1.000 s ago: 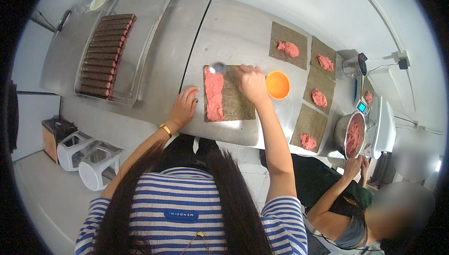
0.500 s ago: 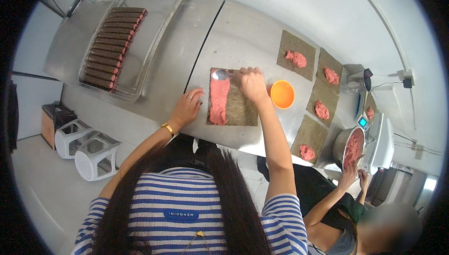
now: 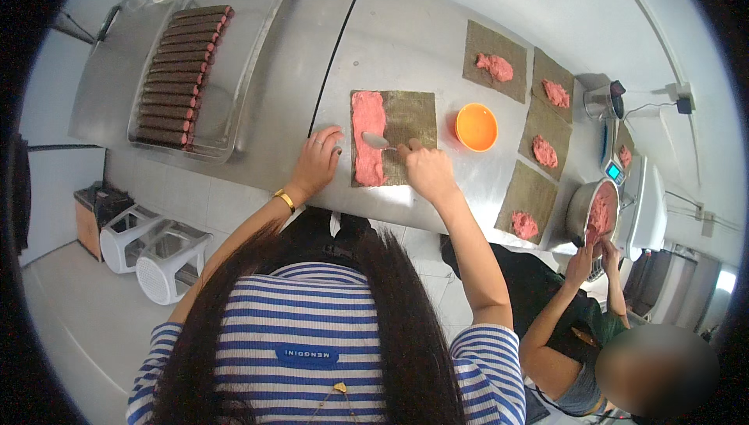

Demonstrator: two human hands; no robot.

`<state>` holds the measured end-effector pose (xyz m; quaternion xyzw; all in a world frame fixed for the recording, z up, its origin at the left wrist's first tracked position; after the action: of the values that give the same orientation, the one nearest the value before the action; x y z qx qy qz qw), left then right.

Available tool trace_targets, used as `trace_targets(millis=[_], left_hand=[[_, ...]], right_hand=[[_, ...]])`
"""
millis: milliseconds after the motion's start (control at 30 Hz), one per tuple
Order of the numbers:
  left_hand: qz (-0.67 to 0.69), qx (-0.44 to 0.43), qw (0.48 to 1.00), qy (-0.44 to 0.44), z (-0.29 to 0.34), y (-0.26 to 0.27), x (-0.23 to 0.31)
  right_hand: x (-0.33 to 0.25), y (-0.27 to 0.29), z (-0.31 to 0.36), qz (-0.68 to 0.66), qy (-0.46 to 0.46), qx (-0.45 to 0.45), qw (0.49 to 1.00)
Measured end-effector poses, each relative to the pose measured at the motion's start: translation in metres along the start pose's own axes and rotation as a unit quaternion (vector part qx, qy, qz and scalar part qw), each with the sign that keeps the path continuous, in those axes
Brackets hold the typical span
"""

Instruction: The person spreads a pink paste onto a sheet of nori using a spoon, then rolls the sheet into a cylindrical shape and places it on a metal tray. The process is repeated with additional sheets.

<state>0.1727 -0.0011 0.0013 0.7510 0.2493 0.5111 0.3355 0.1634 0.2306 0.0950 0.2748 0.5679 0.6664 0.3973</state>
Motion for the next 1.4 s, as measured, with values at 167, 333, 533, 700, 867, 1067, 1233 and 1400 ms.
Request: trace_targets(millis=[167, 333, 533, 700, 867, 1067, 1233, 1400], left_hand=[[-0.002, -0.013, 1.000, 0.009, -0.001, 0.001, 0.002], [0.015, -0.029, 0.999, 0.006, -0.001, 0.006, 0.006], [0.014, -0.032, 0.999, 0.005, 0.000, 0.009, 0.009], [0.019, -0.042, 0.999, 0.012, -0.002, 0.010, 0.010], [0.021, -0.043, 0.999, 0.012, -0.001, 0.010, 0.008], [0.018, -0.044, 0.999, 0.021, -0.001, 0.010, 0.007], [0.017, -0.034, 0.999, 0.010, -0.002, 0.011, 0.008], [0.015, -0.026, 1.000, 0.004, -0.002, 0.011, 0.008]], right_hand=[[-0.026, -0.004, 0.036, -0.002, -0.004, -0.017, 1.000], [-0.035, 0.000, 0.059, -0.020, -0.008, -0.036, 0.999], [-0.024, 0.017, 0.061, -0.057, -0.036, 0.010, 0.998], [-0.033, 0.001, 0.046, -0.022, -0.065, 0.020, 0.997], [-0.054, -0.011, 0.049, -0.003, -0.048, 0.014, 0.999], [-0.063, 0.001, 0.061, 0.058, 0.005, 0.070, 0.996], [-0.057, -0.006, 0.049, 0.087, -0.007, 0.063, 0.994], [-0.046, -0.003, 0.054, 0.047, -0.075, 0.064, 0.994]])
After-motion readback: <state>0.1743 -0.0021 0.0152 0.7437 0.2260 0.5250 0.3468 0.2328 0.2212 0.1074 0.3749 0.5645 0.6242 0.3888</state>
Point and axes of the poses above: each hand's wrist, its own z-axis away from the middle knuckle, its own y-axis out of the back of the hand, x = y × z, the point moved 3 cm from there along -z, towards the middle knuckle, and after that the axes turned 6 degrees about y, right-handed, at the moved point
